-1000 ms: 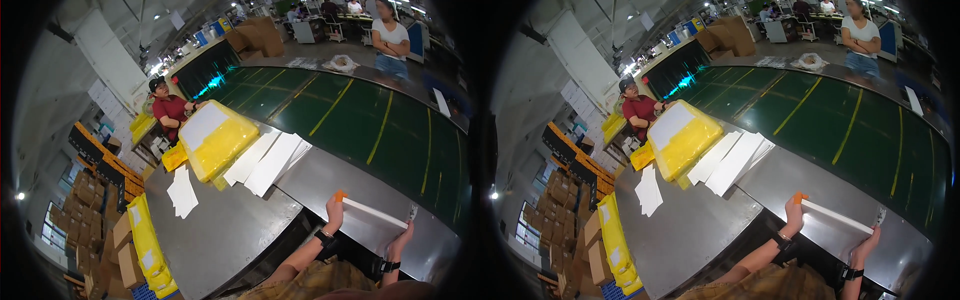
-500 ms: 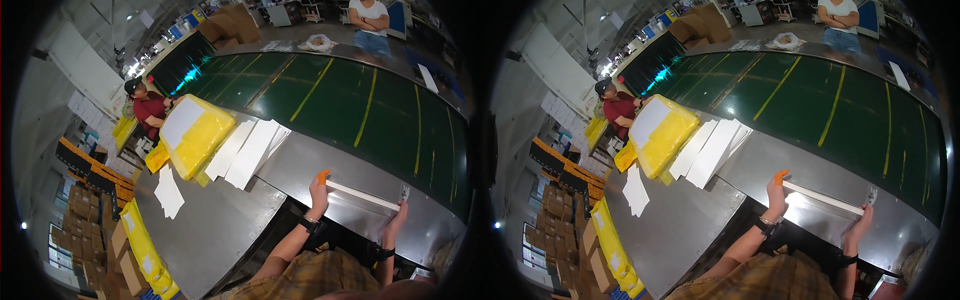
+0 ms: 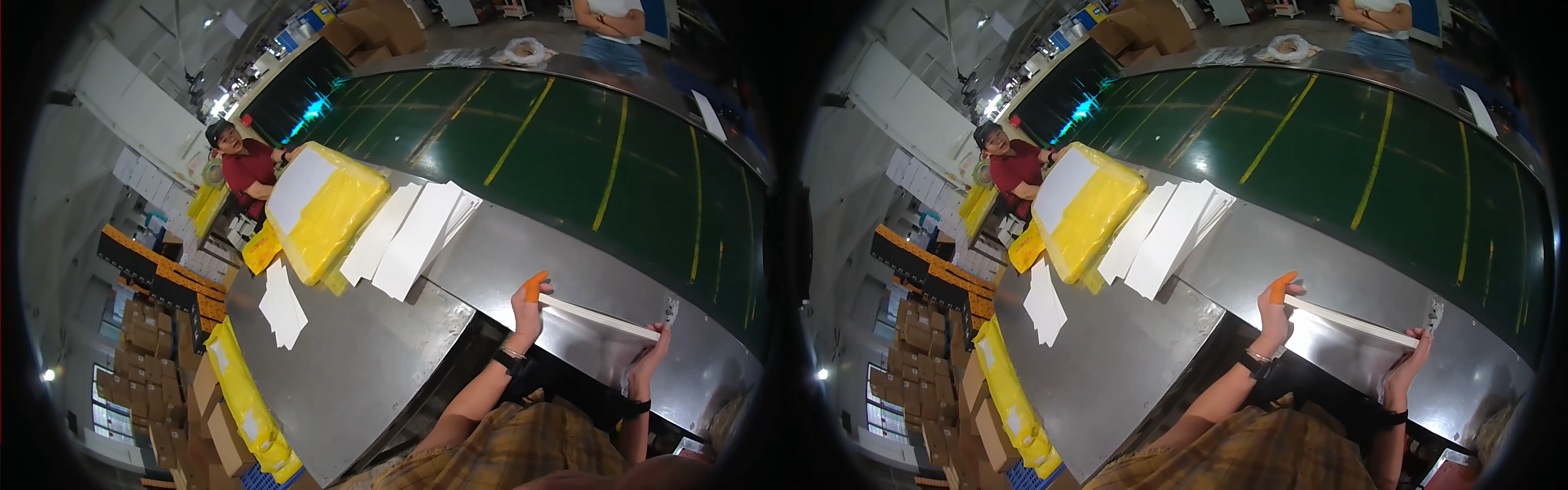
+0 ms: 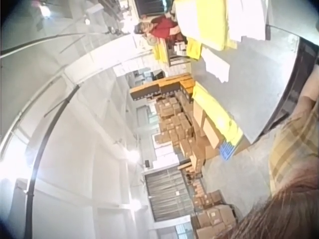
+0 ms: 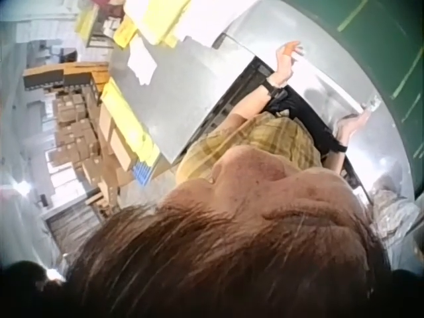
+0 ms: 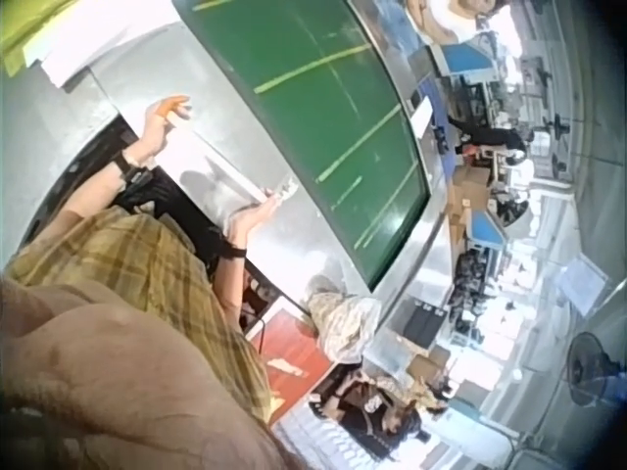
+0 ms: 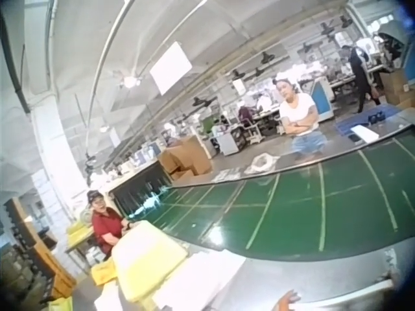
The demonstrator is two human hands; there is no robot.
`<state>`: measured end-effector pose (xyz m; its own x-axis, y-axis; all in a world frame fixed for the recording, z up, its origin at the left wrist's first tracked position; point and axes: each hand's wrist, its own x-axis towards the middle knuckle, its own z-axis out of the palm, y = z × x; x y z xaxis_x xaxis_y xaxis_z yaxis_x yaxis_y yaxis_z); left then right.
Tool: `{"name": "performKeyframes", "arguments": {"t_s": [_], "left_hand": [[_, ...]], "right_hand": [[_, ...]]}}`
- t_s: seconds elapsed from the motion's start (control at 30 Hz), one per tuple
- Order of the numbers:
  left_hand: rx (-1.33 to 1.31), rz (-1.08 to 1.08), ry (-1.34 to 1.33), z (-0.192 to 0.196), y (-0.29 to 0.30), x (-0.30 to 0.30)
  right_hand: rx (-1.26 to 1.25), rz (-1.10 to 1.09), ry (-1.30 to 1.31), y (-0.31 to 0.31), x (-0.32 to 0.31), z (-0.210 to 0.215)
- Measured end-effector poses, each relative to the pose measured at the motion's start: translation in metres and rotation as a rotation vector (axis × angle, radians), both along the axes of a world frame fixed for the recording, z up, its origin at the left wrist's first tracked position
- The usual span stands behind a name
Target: Inspecting and sorting white foam strips on a metal table in a shoe manufacturing facility.
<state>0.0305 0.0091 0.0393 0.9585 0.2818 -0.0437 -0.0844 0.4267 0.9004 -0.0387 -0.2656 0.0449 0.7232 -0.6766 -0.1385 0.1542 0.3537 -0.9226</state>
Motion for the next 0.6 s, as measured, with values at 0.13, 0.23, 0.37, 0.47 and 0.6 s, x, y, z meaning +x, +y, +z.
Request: {"name": "performKeyframes", "arguments": {"t_s": [0.13, 0.23, 0.37, 0.47, 0.6], "left_hand": [[0.054, -0.012, -0.040, -0.007, 0.002, -0.005], [0.046, 0.007, -0.048, -0.002, 0.002, -0.005], [0.083, 0.039, 0.036, 0.004, 0.002, -0.009], [0.148, 0.023, 0.025, 0.006, 0.004, -0.013], [0.130, 0.099, 0.081, 0.010, -0.004, -0.014]], "right_hand": [[0.007, -0.018, -0.005, 0.003, -0.006, 0.003], [0.032, -0.023, 0.000, 0.004, -0.007, 0.001], [0.006, 0.024, 0.026, 0.000, -0.015, -0.004], [0.048, 0.042, 0.000, -0.007, -0.021, -0.011], [0.047, 0.114, -0.058, -0.010, -0.024, -0.014]]}}
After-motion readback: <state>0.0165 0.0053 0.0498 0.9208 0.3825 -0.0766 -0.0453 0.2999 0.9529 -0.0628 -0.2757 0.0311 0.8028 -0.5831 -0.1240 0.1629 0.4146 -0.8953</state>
